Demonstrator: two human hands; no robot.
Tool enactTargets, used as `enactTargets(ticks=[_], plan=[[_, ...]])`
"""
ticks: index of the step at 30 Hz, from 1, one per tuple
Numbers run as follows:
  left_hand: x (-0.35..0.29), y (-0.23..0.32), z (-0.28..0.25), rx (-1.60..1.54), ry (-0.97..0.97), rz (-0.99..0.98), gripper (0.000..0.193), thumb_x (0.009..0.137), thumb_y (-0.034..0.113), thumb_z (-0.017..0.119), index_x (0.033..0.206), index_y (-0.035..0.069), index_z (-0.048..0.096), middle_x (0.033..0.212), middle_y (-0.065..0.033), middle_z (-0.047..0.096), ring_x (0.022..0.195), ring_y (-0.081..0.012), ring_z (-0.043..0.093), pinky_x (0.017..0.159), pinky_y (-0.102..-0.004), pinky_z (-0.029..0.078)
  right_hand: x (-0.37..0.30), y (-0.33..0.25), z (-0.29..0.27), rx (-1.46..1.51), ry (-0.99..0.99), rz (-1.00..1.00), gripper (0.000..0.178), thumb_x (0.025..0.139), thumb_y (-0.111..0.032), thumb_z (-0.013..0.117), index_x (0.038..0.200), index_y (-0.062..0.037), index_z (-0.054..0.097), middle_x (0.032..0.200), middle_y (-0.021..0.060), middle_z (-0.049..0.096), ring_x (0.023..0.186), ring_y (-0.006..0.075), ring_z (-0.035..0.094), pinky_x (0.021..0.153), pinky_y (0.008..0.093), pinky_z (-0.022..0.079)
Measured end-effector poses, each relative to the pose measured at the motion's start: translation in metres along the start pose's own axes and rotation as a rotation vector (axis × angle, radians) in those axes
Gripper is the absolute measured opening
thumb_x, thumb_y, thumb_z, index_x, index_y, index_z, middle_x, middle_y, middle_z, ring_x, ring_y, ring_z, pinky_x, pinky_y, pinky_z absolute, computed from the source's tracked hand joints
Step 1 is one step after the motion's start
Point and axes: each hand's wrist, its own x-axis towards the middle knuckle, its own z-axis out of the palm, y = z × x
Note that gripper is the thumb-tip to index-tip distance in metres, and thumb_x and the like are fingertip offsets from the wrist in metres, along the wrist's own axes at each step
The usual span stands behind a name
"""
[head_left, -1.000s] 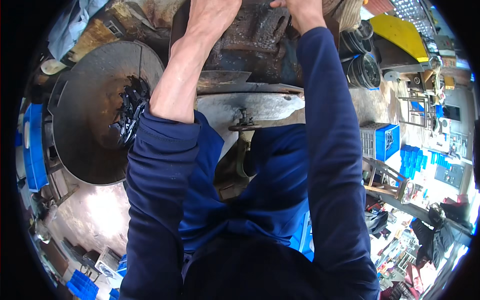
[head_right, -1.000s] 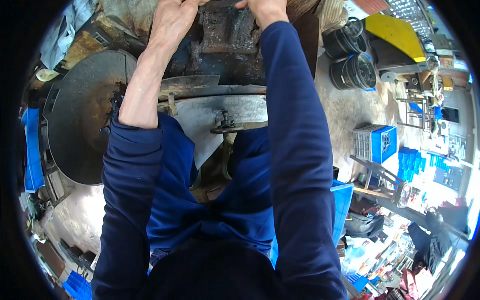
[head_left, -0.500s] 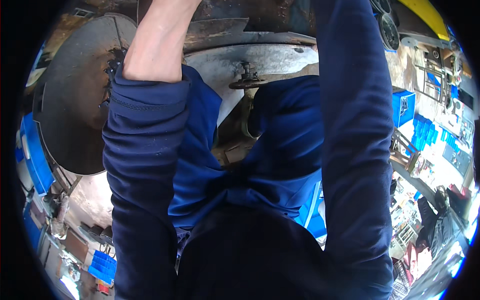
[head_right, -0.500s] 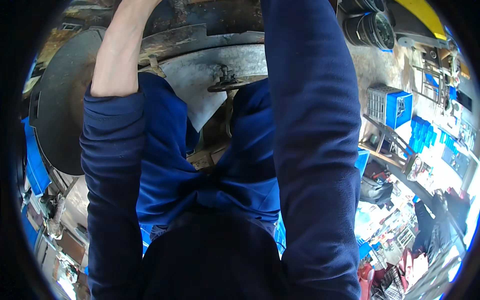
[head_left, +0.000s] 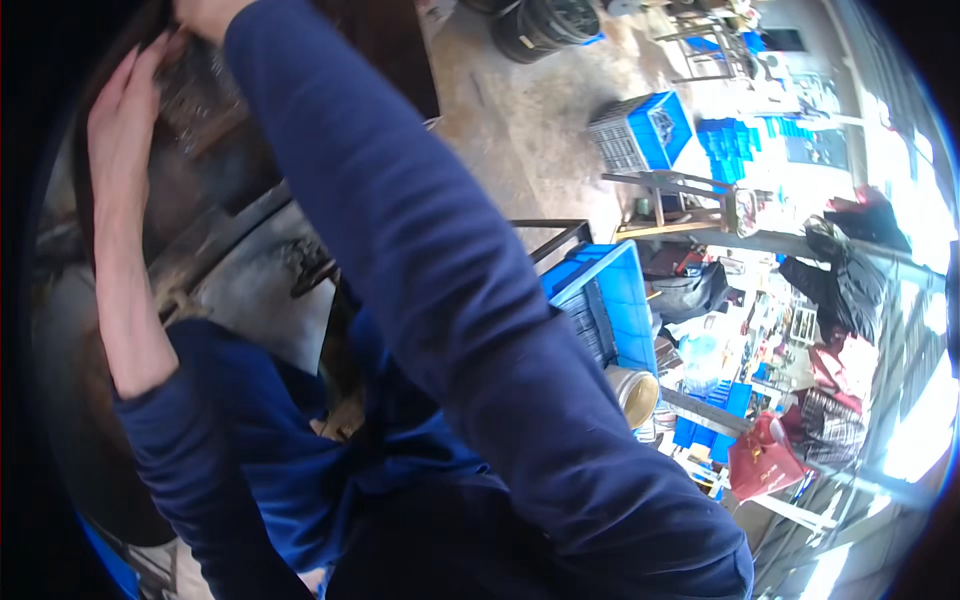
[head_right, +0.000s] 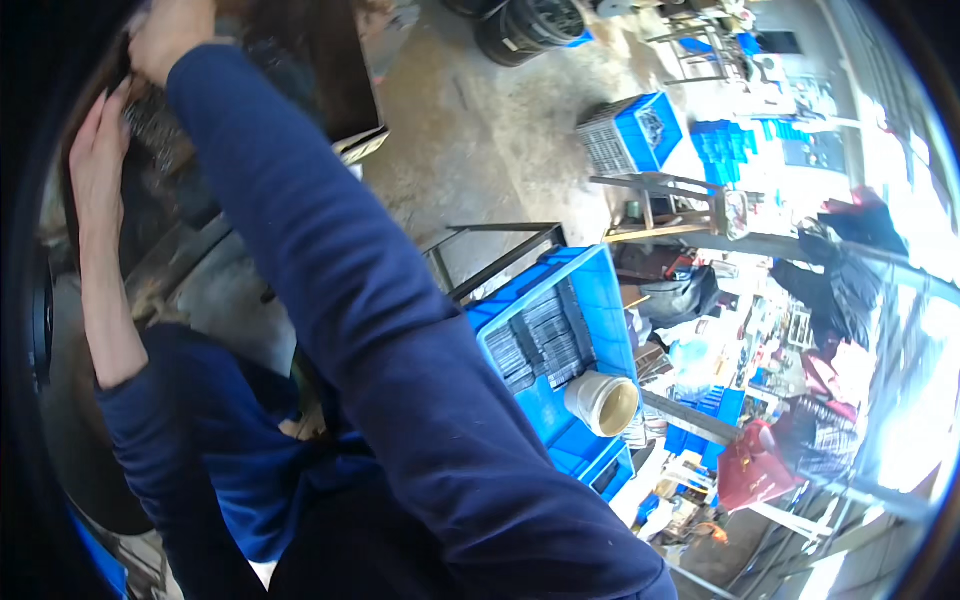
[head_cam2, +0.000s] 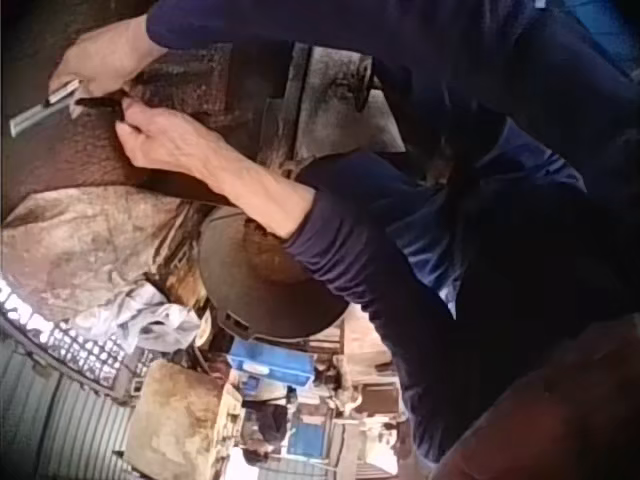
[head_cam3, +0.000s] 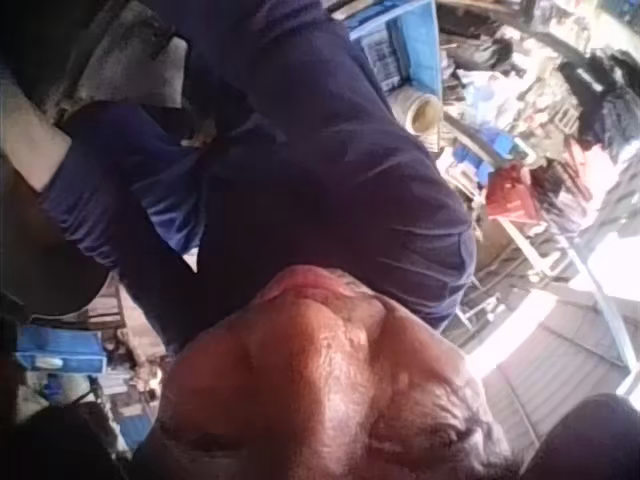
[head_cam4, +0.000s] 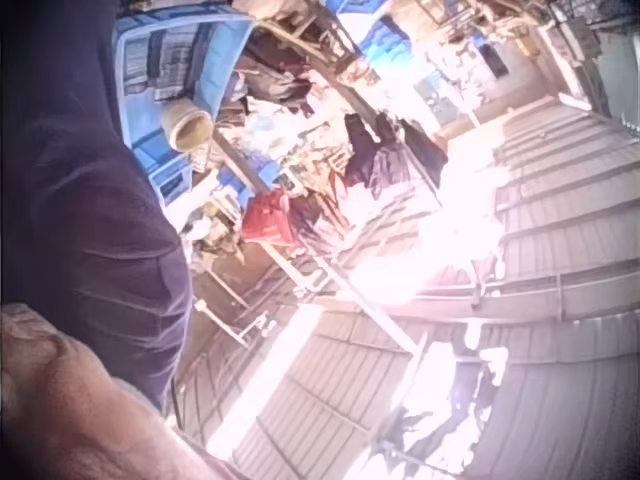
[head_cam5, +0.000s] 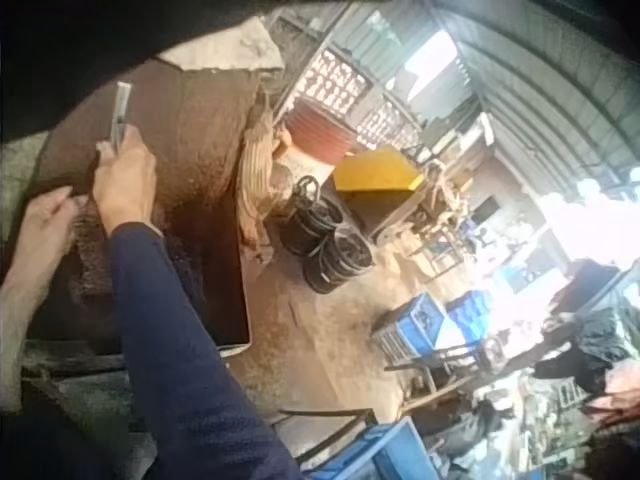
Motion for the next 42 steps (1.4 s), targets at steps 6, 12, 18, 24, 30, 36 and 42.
enactTargets(ticks=[6, 12, 18, 24, 30, 36, 42], plan=[[0.000, 0.007, -0.017, 0.090, -0.020, -0.153, 0.040, 0.096, 0.036, 0.063, 0.121, 0.006, 0.069, 0.073, 0.0098, 0.046, 0.064, -0.0024, 0.034, 0.058, -0.0209, 0.027, -0.002, -0.011, 0.016, 0.071, 0.138, -0.065, 0.021, 0.076, -0.004, 0.074, 0.094, 0.0042, 0.066, 0.085, 0.0235, 0.069, 0.080, 0.0368, 0.070, 0.071, 0.0416, 0.057], [0.005, 0.001, -0.015, 0.096, 0.002, -0.155, 0.040, 0.097, 0.035, 0.061, 0.122, 0.005, 0.068, 0.069, 0.0100, 0.040, 0.062, -0.0024, 0.033, 0.057, -0.0212, 0.025, 0.000, -0.015, 0.017, 0.184, 0.126, 0.066, 0.019, 0.074, -0.002, 0.073, 0.089, 0.0047, 0.065, 0.082, 0.0278, 0.067, 0.086, 0.0447, 0.066, 0.077, 0.0464, 0.055], [0.010, -0.004, -0.017, 0.075, -0.060, -0.187, 0.041, 0.099, 0.035, 0.058, 0.123, 0.004, 0.067, 0.072, 0.0078, 0.047, 0.067, -0.0027, 0.039, 0.061, -0.0209, 0.030, -0.001, -0.018, 0.008, 0.192, 0.099, 0.071, 0.019, 0.075, 0.000, 0.073, 0.091, 0.0046, 0.064, 0.082, 0.0262, 0.067, 0.086, 0.0433, 0.067, 0.077, 0.0461, 0.055], [0.007, 0.001, -0.015, 0.033, -0.065, -0.152, 0.040, 0.100, 0.032, 0.055, 0.123, 0.001, 0.065, 0.094, 0.0006, 0.066, 0.088, -0.0063, 0.055, 0.082, -0.0215, 0.042, -0.004, -0.026, -0.001, 0.192, 0.040, 0.041, 0.016, 0.082, -0.002, 0.069, 0.093, 0.0066, 0.061, 0.083, 0.0228, 0.069, 0.079, 0.0377, 0.069, 0.073, 0.0413, 0.055], [0.007, 0.004, -0.017, 0.019, -0.100, -0.216, 0.039, 0.100, 0.029, 0.053, 0.124, -0.001, 0.064, 0.111, -0.0034, 0.069, 0.104, -0.0096, 0.057, 0.097, -0.0236, 0.040, -0.003, -0.033, -0.006, 0.177, 0.012, 0.086, 0.014, 0.082, -0.002, 0.069, 0.090, 0.0066, 0.061, 0.078, 0.0238, 0.068, 0.081, 0.0394, 0.068, 0.072, 0.0421, 0.054], [0.013, -0.002, -0.015, -0.018, -0.125, -0.217, 0.039, 0.100, 0.029, 0.053, 0.124, -0.001, 0.064, 0.112, -0.0038, 0.069, 0.104, -0.0096, 0.058, 0.096, -0.0237, 0.040, -0.001, -0.031, -0.008, 0.216, 0.028, 0.069, 0.017, 0.082, -0.003, 0.070, 0.091, 0.0068, 0.060, 0.077, 0.0235, 0.067, 0.078, 0.0388, 0.068, 0.070, 0.0424, 0.053], [0.009, 0.004, -0.016, 0.046, -0.082, -0.218, 0.040, 0.098, 0.029, 0.057, 0.124, -0.001, 0.065, 0.114, -0.0060, 0.069, 0.102, -0.0109, 0.058, 0.095, -0.0249, 0.041, -0.005, -0.034, -0.010, 0.211, -0.026, 0.090, 0.015, 0.084, -0.005, 0.069, 0.091, 0.0057, 0.061, 0.083, 0.0247, 0.067, 0.080, 0.0396, 0.068, 0.071, 0.0422, 0.053]])
